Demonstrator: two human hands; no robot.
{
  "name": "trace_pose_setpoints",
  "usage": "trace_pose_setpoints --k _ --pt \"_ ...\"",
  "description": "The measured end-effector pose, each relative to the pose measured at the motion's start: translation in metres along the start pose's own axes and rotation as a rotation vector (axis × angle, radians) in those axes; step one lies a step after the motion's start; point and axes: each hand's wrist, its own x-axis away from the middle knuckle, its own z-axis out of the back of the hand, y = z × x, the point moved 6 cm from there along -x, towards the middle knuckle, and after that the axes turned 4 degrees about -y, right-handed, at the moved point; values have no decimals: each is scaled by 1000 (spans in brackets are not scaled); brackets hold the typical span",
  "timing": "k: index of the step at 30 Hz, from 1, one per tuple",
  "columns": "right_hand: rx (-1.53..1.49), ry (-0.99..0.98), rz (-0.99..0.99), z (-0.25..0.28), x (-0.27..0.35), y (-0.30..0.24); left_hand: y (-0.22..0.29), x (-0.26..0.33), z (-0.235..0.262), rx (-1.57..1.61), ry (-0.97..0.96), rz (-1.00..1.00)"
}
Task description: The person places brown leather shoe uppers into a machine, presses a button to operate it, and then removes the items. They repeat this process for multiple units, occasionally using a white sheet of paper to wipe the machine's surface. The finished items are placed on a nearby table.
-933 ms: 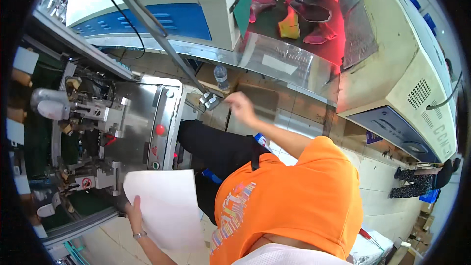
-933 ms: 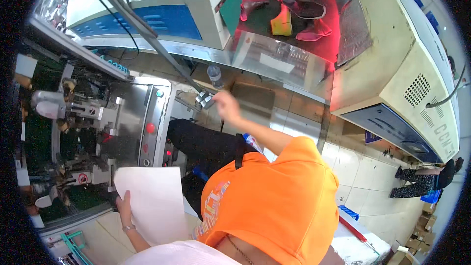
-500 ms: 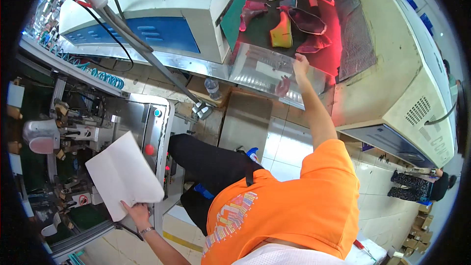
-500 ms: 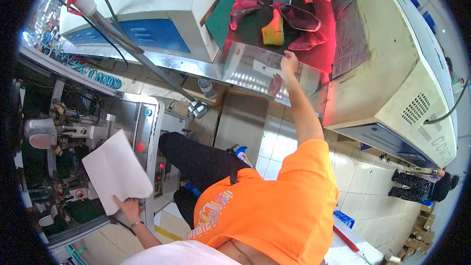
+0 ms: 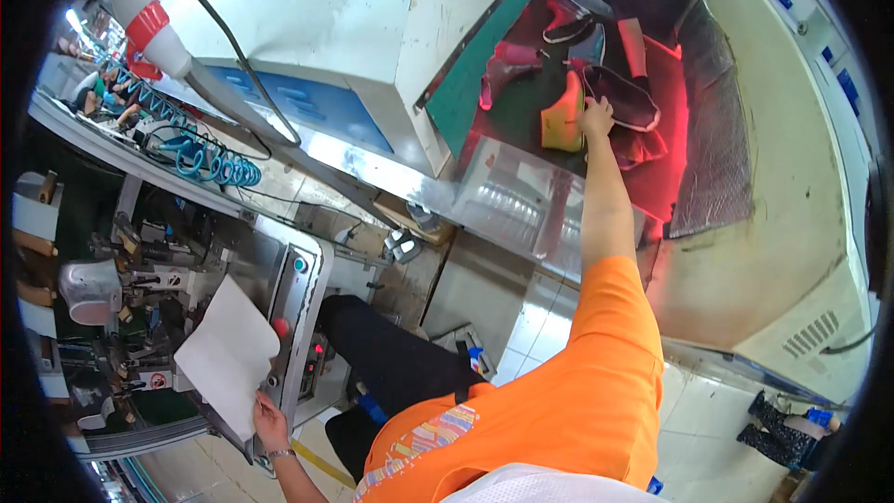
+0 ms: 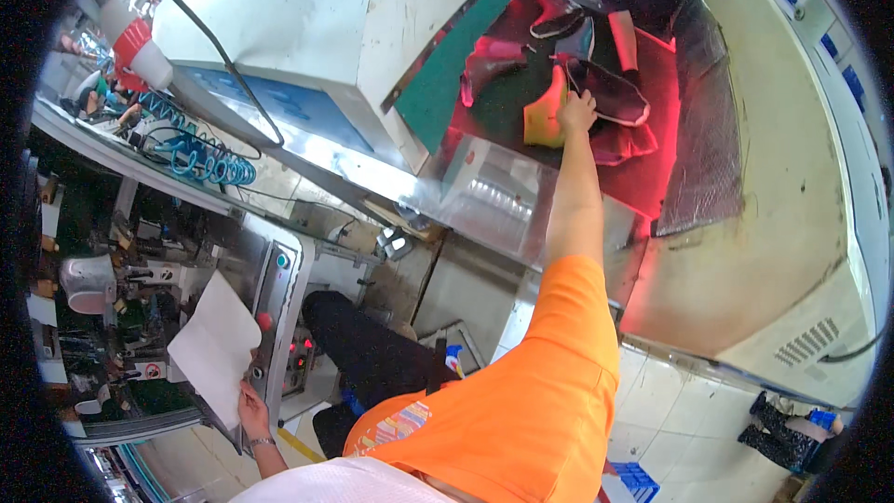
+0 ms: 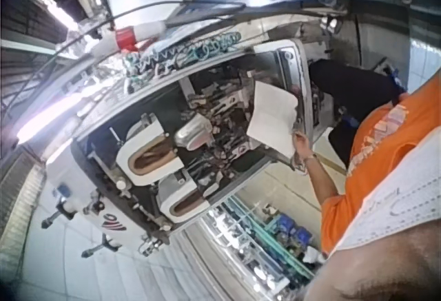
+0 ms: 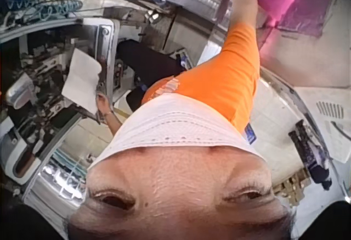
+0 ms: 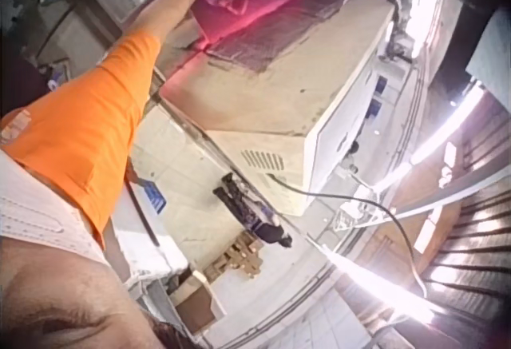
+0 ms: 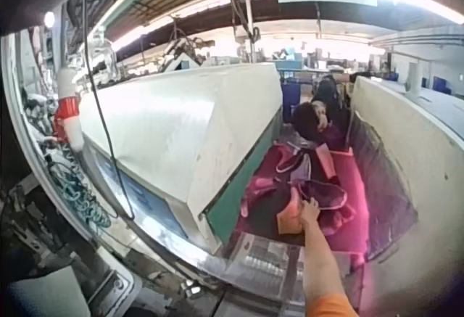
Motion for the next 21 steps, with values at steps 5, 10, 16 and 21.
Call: trace_pose_setpoints --k 5,10,16,21 --pt "44 -288 27 -13 -23 -2 -53 10 -64 111 -111 -60" --pt "111 -396 56 -42 -56 12 -92 5 -92 -92 -239 141" --pt "-342 44 355 23 -42 10 -105 7 -89 180 -76 106" --pt "-1091 203 292 122 10 14 -143 9 -96 -43 -206 100"
